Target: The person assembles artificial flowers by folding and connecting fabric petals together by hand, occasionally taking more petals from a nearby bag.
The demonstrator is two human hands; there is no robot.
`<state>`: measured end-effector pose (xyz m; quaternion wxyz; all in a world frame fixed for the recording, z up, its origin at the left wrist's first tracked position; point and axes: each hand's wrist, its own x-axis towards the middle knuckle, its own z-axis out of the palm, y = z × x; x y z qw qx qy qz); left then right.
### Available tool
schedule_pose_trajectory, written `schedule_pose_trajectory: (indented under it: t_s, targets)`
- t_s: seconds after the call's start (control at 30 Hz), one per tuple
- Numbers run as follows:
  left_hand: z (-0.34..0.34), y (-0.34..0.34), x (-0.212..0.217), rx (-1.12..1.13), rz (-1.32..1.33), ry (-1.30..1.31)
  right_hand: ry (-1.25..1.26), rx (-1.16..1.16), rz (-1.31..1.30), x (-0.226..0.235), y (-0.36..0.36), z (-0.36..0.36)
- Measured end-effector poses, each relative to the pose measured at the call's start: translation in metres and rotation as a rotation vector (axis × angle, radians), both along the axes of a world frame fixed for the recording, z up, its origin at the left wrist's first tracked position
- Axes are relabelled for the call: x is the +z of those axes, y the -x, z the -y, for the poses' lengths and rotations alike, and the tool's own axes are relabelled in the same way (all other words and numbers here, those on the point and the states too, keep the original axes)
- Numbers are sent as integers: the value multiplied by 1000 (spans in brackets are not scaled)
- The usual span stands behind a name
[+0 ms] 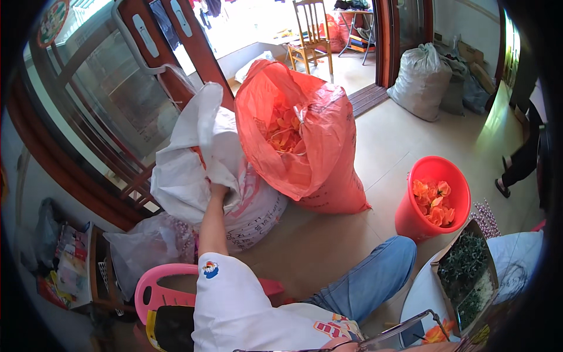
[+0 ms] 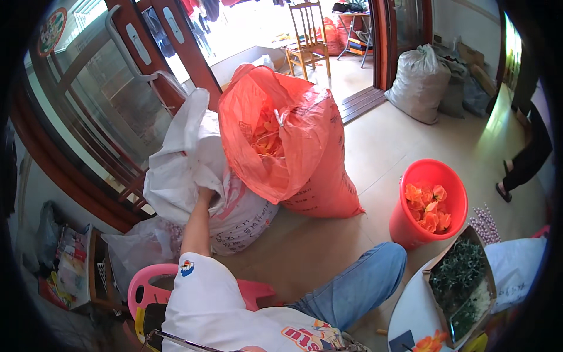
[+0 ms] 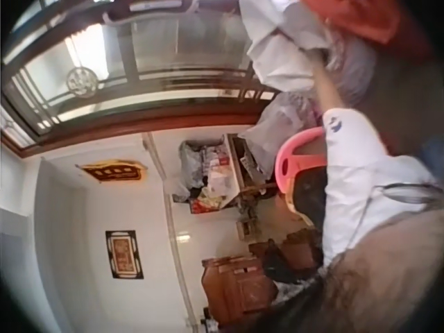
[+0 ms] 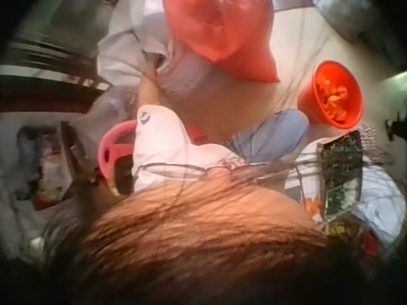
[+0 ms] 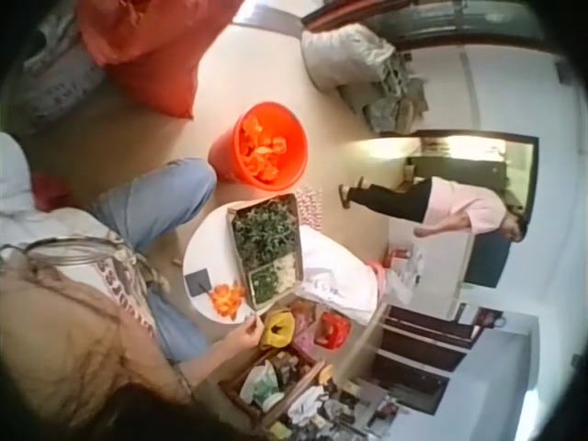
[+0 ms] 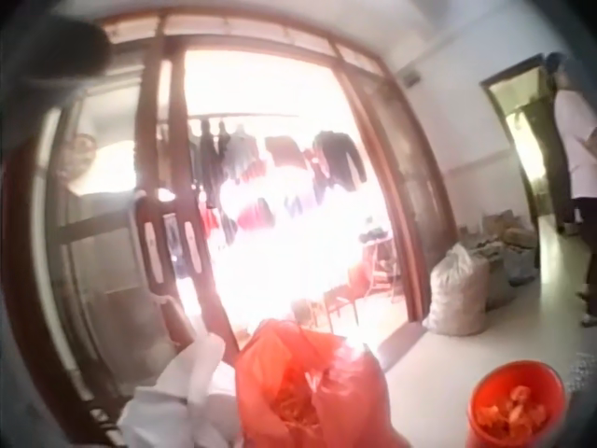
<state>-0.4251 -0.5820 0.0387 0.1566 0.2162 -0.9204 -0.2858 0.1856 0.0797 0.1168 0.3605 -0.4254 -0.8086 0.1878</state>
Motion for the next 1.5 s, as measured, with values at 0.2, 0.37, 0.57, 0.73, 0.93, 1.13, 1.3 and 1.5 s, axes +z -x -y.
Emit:
schedule_pose_trajectory:
  t_s: [0.2, 0.37, 0.57, 0.73, 0.93, 1.13, 1.3, 1.5]
  targets:
    - [72, -15, 21, 25, -459, -161, -51, 82, 18, 0, 15, -8]
    - [30, -41, 68, -112, -651, -1064, -21, 75, -60, 7, 23, 0]
    - [18, -74, 113, -438, -797, -1077, -33, 125, -118, 10, 37, 3]
    - [-78, -106, 142, -644, -627, -1015, 54, 84, -256, -34, 10, -23]
    - [-186, -135, 124, -1037, -362, -912, 202, 113, -165, -57, -30, -12]
    - [-374, -216, 72, -1225, 272, -1454, 193, 14, -260, -48, -12, 32]
    - [-503, -307, -7, -1480, 717, -1142, 258, -85, -338, -61, -30, 50]
    - [-582, -348, -94, -1661, 600, -804, 351, -95, -382, -80, -39, 57]
